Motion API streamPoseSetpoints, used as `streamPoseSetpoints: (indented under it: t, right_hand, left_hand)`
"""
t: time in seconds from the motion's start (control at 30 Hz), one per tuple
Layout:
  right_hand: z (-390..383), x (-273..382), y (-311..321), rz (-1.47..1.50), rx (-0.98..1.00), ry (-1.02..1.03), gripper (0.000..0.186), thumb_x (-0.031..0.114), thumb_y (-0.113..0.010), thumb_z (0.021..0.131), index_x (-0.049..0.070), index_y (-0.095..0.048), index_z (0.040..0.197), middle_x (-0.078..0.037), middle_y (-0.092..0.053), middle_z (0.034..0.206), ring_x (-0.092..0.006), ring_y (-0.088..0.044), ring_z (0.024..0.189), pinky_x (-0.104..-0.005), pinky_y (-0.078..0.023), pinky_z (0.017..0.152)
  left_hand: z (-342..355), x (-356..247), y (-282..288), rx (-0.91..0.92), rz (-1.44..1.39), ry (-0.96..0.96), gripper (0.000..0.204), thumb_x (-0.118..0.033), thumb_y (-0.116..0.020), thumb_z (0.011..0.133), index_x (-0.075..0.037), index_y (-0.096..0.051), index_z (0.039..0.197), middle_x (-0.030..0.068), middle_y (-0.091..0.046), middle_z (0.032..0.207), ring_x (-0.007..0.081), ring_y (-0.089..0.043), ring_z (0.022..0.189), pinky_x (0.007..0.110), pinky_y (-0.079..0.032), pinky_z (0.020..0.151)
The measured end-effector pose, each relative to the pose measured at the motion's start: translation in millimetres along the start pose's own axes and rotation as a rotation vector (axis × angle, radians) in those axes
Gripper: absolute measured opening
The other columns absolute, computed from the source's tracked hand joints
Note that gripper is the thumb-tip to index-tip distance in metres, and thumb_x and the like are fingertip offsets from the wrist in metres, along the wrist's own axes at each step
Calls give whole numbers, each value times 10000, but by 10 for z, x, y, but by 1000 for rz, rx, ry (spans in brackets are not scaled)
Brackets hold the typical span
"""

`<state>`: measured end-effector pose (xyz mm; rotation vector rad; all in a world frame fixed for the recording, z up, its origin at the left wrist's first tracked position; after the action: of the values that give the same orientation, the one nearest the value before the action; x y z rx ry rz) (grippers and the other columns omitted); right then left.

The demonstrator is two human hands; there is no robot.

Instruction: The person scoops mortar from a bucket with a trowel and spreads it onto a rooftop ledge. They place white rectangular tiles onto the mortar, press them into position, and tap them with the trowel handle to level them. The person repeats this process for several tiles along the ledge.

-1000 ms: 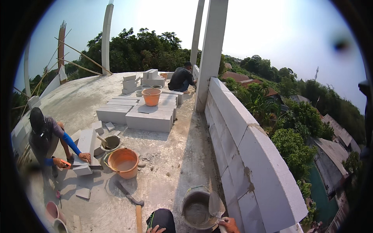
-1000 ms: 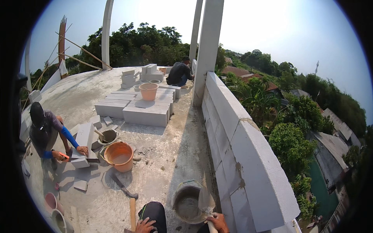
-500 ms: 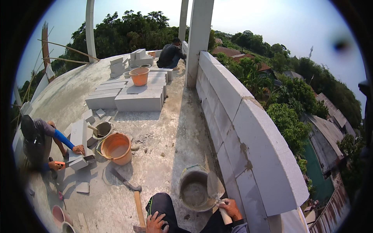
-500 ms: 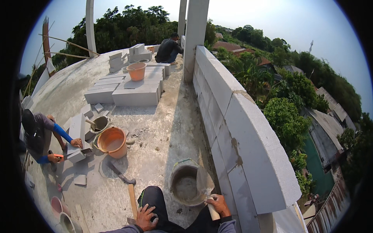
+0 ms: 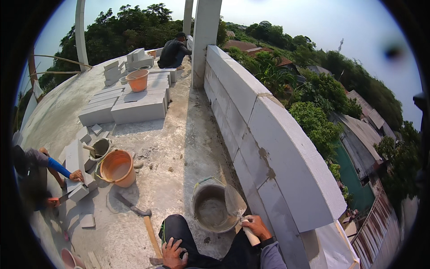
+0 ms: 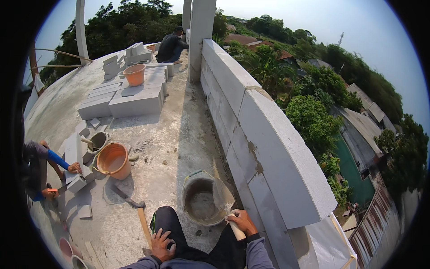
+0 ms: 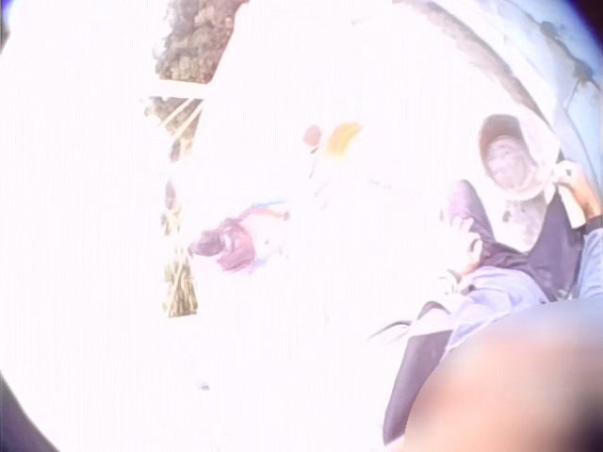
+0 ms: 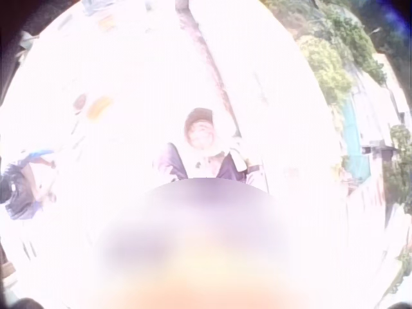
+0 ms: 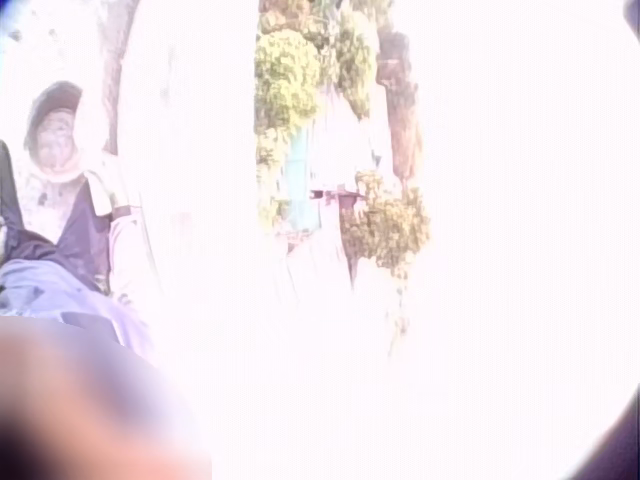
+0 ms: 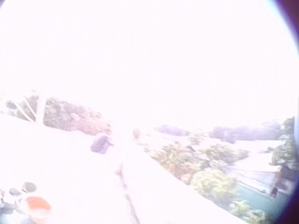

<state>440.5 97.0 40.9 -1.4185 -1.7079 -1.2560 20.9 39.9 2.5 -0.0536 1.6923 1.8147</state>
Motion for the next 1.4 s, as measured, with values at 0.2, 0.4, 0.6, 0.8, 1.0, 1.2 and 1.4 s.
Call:
streamPoseSetpoints:
  t: [0.2, 0.4, 0.6, 0.8, 1.0, 1.2, 1.4]
  right_hand:
    - [53, -55, -38, -71, -14, 37, 377, 281, -837, 816, -21, -780, 1035, -72, -752, 899, -160, -677, 849, -327, -535, 784]
    - [33, -48, -75, -14, 16, 36, 368, 304, -828, 828, -5, -772, 1019, -75, -751, 888, -153, -674, 808, -314, -517, 764]
    - [-32, 15, -109, 6, -28, 33, 353, 276, -850, 806, -11, -769, 996, -54, -727, 864, -144, -660, 769, -314, -514, 728]
    - [-17, 103, -162, 124, 9, -27, 297, 216, -849, 817, -21, -760, 972, -63, -730, 854, -139, -651, 740, -308, -502, 682]
    - [-1, 72, -169, 113, 1, -59, 300, 182, -830, 827, -44, -735, 1000, -53, -699, 803, -151, -655, 691, -317, -508, 637]
    - [33, -62, -140, 205, 43, -22, 287, 130, -754, 826, -60, -706, 1037, -83, -676, 778, -185, -650, 617, -329, -519, 584]
    - [113, -178, -87, 219, 26, 35, 280, 134, -743, 824, -58, -696, 1022, -79, -669, 791, -179, -638, 628, -322, -521, 600]
  left_hand:
    - [-40, 29, -27, -7, -15, -16, 229, -241, -826, 751, -148, -751, 946, 119, -627, 1407, 441, -426, 1447, 626, -282, 1178]
    - [-58, 38, -53, 17, -56, 14, 238, -199, -821, 749, -123, -730, 955, 141, -608, 1424, 456, -405, 1468, 637, -278, 1186]
    - [-100, 89, -64, 40, -48, 61, 223, -261, -793, 797, -146, -765, 987, 93, -617, 1443, 420, -391, 1492, 634, -256, 1202]
    - [-104, 65, 16, 24, -27, 57, 193, -284, -788, 824, -169, -768, 977, 66, -617, 1451, 385, -401, 1493, 623, -260, 1205]
    - [-92, 16, 115, 54, -5, 63, 207, -317, -767, 872, -163, -777, 1010, 57, -594, 1508, 348, -395, 1516, 609, -261, 1219]
    - [-159, 41, 142, 143, -7, 100, 239, -354, -691, 957, -155, -749, 1077, 51, -552, 1560, 322, -347, 1560, 584, -243, 1252]
    - [-191, 13, 166, 157, 8, 120, 232, -353, -666, 982, -158, -756, 1071, 38, -536, 1580, 290, -310, 1582, 564, -220, 1265]
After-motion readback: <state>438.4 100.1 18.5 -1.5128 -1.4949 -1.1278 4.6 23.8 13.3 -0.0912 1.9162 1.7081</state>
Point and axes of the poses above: each hand's wrist, its own z-axis towards the middle knuckle, its own y-axis out of the back of the hand, x = y × z, the point moved 3 cm from there along z, towards the middle knuckle
